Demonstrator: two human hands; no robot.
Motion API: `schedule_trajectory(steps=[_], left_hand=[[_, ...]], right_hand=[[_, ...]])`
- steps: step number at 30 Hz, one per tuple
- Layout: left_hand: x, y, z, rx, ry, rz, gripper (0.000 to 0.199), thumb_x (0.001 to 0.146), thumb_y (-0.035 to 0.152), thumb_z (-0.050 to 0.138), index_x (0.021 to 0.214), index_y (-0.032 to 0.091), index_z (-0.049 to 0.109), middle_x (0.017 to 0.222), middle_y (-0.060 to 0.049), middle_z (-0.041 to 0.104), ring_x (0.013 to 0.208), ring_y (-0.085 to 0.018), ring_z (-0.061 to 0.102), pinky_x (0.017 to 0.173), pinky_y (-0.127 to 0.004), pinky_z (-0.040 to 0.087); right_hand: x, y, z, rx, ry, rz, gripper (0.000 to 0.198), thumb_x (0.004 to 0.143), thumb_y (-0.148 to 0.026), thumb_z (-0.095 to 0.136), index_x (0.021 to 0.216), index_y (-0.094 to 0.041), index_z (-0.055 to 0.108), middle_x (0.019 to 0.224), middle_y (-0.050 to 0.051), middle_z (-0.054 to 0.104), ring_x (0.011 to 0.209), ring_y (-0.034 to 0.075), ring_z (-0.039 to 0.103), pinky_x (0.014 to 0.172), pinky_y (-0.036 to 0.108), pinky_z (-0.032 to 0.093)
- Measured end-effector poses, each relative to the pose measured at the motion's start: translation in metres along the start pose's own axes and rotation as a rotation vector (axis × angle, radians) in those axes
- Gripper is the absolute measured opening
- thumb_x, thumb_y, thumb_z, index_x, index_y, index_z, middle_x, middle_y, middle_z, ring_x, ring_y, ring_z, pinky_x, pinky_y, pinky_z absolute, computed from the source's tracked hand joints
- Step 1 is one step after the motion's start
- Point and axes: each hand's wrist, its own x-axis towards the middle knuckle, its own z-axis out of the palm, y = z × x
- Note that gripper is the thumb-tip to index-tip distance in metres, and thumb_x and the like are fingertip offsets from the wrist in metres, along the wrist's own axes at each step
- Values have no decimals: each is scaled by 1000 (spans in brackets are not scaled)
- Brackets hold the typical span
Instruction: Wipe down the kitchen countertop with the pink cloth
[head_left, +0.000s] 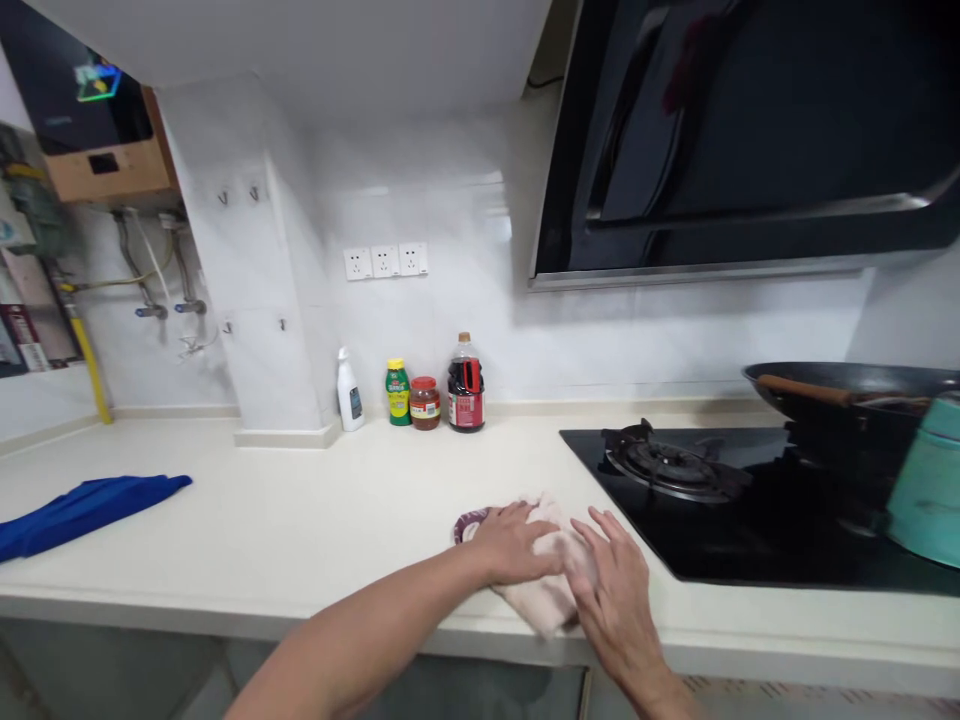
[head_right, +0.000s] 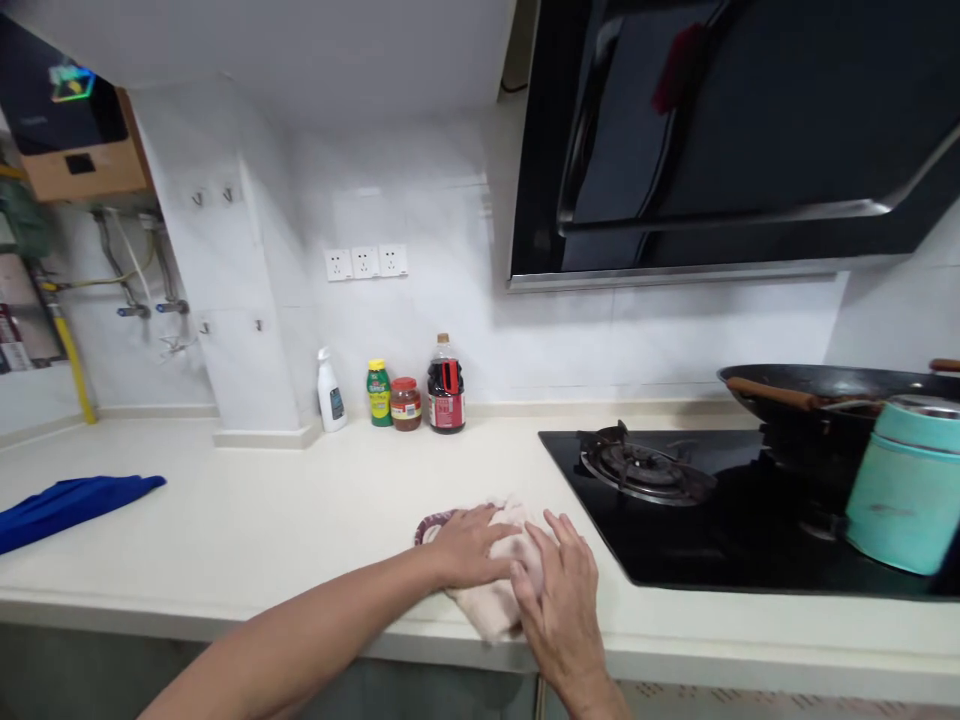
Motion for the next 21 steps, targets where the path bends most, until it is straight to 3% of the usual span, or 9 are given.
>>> schedule_trajectory(steps=[6, 10, 13, 16, 18, 21], left_hand=[[-92, -39, -19, -37, -32, -56, 76, 85, 79, 44, 150, 39, 44, 168, -6, 22, 155, -31, 17, 123, -57, 14], [-112, -94, -36, 52, 61, -255, 66, 91, 73, 38, 146, 39, 49, 165, -5, 33, 153, -30, 26, 122, -54, 21], [-97, -140, -50, 157, 172, -488, 61, 92, 67, 36, 144, 39, 50, 162, -4, 39, 150, -29, 32, 120, -52, 26], [-65, -169, -61, 182, 219, -649, 63, 93, 62, 33, 147, 35, 46, 160, -10, 40, 149, -34, 32, 116, -60, 27], [-40, -174, -65, 174, 231, -709, 65, 93, 62, 30, 149, 32, 45, 159, -14, 41, 147, -38, 34, 112, -65, 28], [-3, -158, -62, 156, 227, -726, 68, 92, 64, 30, 147, 27, 47, 157, -18, 42, 145, -42, 36, 110, -66, 29]], right_hand=[[-3, 7, 5, 12, -55, -2, 42, 105, -53, 34, 127, -22, 53, 140, 13, 48, 135, 33, 41, 111, 60, 35], [-4, 7, 5, 22, -63, -25, 41, 104, -52, 36, 128, -24, 53, 138, 11, 51, 134, 32, 42, 111, 59, 35], [-3, 4, 4, 5, -62, -33, 40, 105, -51, 36, 129, -24, 52, 137, 11, 51, 134, 32, 43, 110, 58, 35], [-2, 0, 4, -29, -57, -56, 39, 105, -51, 38, 128, -24, 53, 136, 11, 52, 133, 32, 43, 109, 57, 36], [-1, -2, 4, -48, -57, -64, 38, 105, -50, 39, 128, -23, 53, 136, 11, 51, 133, 33, 43, 109, 56, 36], [1, -3, 4, -58, -56, -69, 37, 105, -49, 39, 127, -22, 52, 136, 12, 51, 133, 33, 43, 109, 56, 36]])
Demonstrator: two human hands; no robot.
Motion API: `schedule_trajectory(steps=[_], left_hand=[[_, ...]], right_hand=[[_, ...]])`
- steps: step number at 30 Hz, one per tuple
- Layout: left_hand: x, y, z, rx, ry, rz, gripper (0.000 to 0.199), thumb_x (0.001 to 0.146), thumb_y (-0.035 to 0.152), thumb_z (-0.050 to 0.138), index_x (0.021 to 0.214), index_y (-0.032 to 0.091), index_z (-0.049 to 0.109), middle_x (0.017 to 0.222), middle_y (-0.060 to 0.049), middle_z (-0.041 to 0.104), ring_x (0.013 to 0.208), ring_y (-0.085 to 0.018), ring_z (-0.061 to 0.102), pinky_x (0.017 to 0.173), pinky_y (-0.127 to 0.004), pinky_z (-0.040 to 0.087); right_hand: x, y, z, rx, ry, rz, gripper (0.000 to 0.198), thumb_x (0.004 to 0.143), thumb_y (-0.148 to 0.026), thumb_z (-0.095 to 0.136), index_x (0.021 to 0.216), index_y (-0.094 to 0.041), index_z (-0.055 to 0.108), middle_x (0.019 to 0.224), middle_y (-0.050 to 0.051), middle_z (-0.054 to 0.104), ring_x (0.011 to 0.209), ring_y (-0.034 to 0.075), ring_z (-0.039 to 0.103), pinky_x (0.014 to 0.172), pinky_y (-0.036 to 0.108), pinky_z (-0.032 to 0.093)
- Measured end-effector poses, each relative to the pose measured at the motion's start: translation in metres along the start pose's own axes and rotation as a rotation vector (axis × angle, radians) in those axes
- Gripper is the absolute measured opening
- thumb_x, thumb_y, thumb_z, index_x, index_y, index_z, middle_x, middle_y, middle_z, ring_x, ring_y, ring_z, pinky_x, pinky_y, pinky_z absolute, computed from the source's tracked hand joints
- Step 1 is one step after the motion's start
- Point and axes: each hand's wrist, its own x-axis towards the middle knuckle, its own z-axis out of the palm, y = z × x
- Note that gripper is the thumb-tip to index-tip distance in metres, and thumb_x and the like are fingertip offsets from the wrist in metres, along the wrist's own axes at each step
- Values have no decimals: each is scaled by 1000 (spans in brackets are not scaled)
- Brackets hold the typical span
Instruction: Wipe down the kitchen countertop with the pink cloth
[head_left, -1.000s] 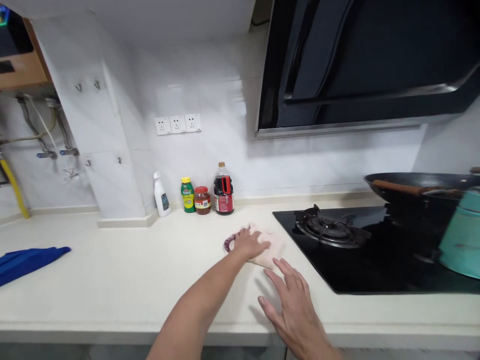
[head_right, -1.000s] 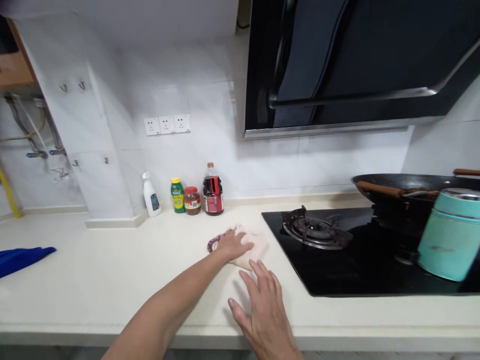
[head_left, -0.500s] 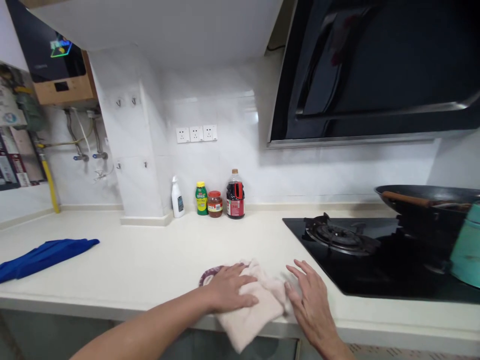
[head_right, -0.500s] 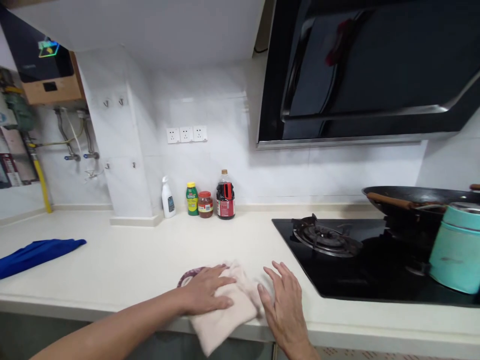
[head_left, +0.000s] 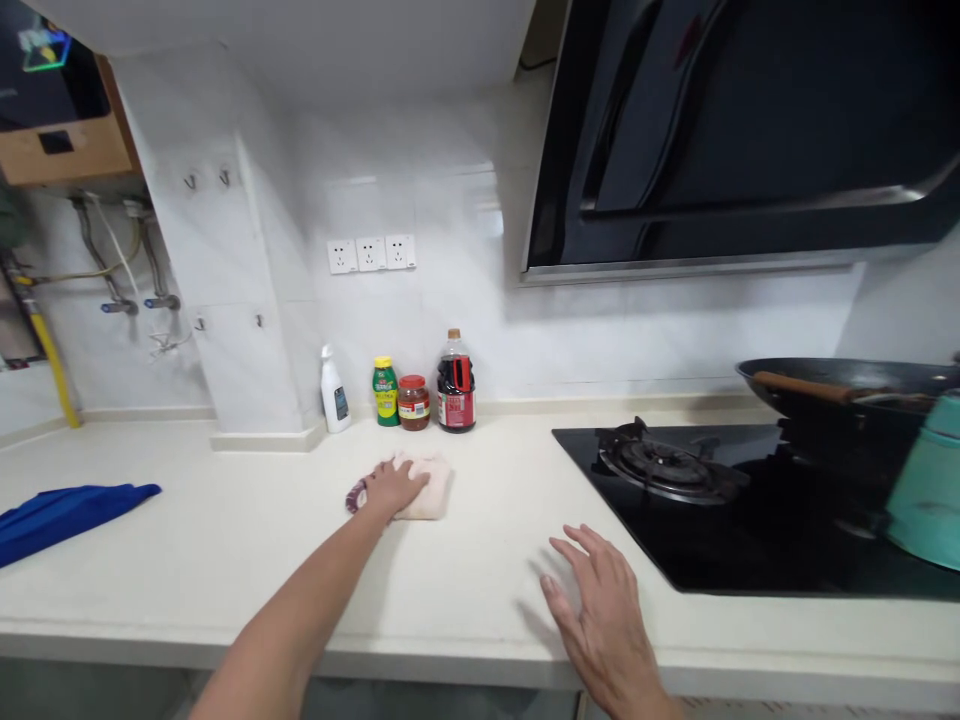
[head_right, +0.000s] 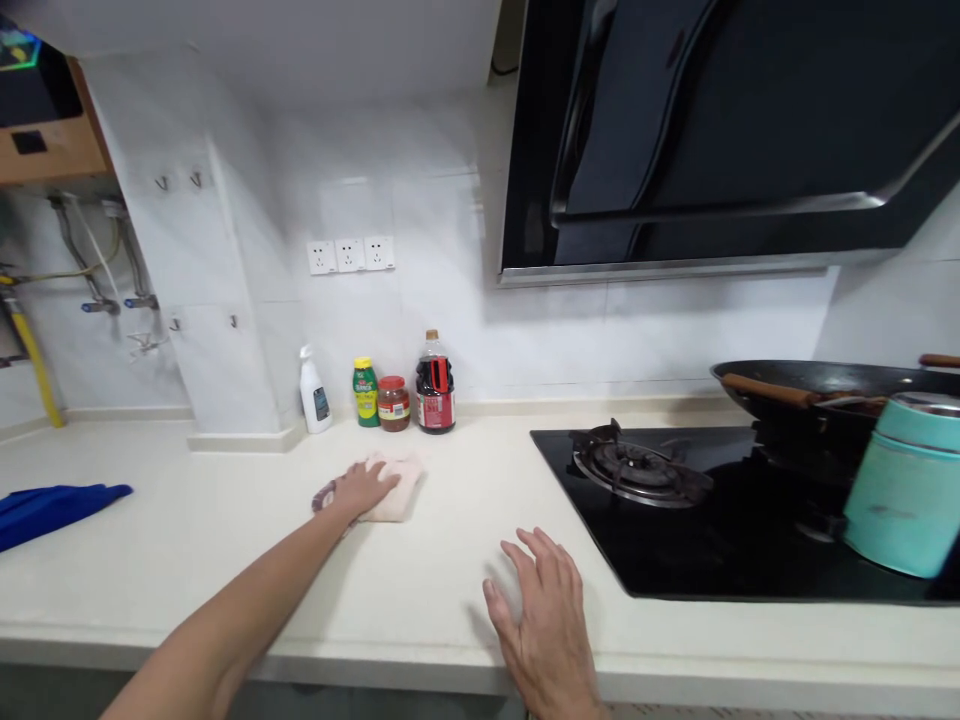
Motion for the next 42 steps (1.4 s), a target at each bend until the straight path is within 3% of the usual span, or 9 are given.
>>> schedule_trajectory(steps=[4, 8, 14, 18, 21, 24, 30, 37, 42], left_hand=[[-14, 68, 15, -32, -40, 153, 74, 89, 71, 31, 148, 29, 44, 163, -14, 35, 149, -39, 28, 116, -62, 25], [-62, 126, 32, -66, -96, 380, 79, 86, 78, 31, 150, 33, 42, 166, -9, 28, 153, -34, 21, 121, -56, 19], [-141, 138, 42, -154, -165, 651, 72, 93, 60, 38, 157, 30, 29, 169, -9, 18, 155, -34, 17, 124, -58, 16], [-165, 98, 25, -330, -215, 727, 73, 88, 56, 52, 153, 27, 40, 166, -9, 29, 152, -31, 27, 124, -49, 25], [-166, 39, 2, -419, -109, 747, 62, 87, 49, 55, 144, 26, 52, 157, -6, 45, 143, -25, 43, 120, -35, 34], [-157, -41, -20, -274, 108, 462, 48, 90, 44, 53, 134, 29, 61, 144, 0, 60, 132, -19, 54, 115, -28, 39], [-152, -174, -25, -140, 250, 62, 42, 93, 42, 46, 122, 22, 68, 143, -11, 59, 140, -29, 46, 119, -48, 30], [-145, -207, -9, -150, 269, -73, 56, 97, 54, 29, 123, 24, 69, 138, -4, 65, 136, -23, 51, 113, -36, 38], [-136, -210, -5, -124, 239, -55, 56, 94, 55, 31, 120, 25, 70, 141, -6, 63, 139, -25, 47, 117, -40, 32]], right_hand=[[1, 1, 1, 4, 15, 2, 38, 105, -50, 40, 127, -21, 52, 135, 14, 50, 132, 33, 42, 108, 57, 36], [0, 3, 3, 9, 30, 21, 39, 104, -50, 40, 125, -20, 55, 136, 14, 50, 133, 33, 41, 109, 57, 37], [1, 8, 3, 106, -105, 32, 42, 105, -49, 34, 126, -21, 57, 134, 12, 56, 129, 29, 47, 108, 53, 39], [2, 9, -4, 169, -397, -16, 45, 107, -46, 30, 132, -24, 59, 130, 8, 62, 121, 24, 55, 106, 48, 42], [7, 6, -11, 79, -577, -18, 53, 103, -58, 36, 137, -25, 58, 136, 10, 59, 128, 29, 51, 110, 57, 36], [18, -6, -9, -30, -711, 82, 64, 99, -70, 36, 143, -28, 56, 139, 14, 57, 128, 38, 51, 104, 70, 34], [42, -84, 33, -98, -807, 170, 74, 91, -83, 39, 145, -34, 54, 149, 21, 43, 135, 53, 37, 99, 81, 24], [40, -222, 81, 94, -831, -162, 75, 79, -77, 68, 140, -35, 54, 148, 17, 42, 135, 49, 34, 104, 75, 22], [28, -244, 89, 27, -702, -361, 60, 82, -56, 78, 128, -26, 56, 132, 14, 52, 118, 36, 47, 99, 58, 38]])
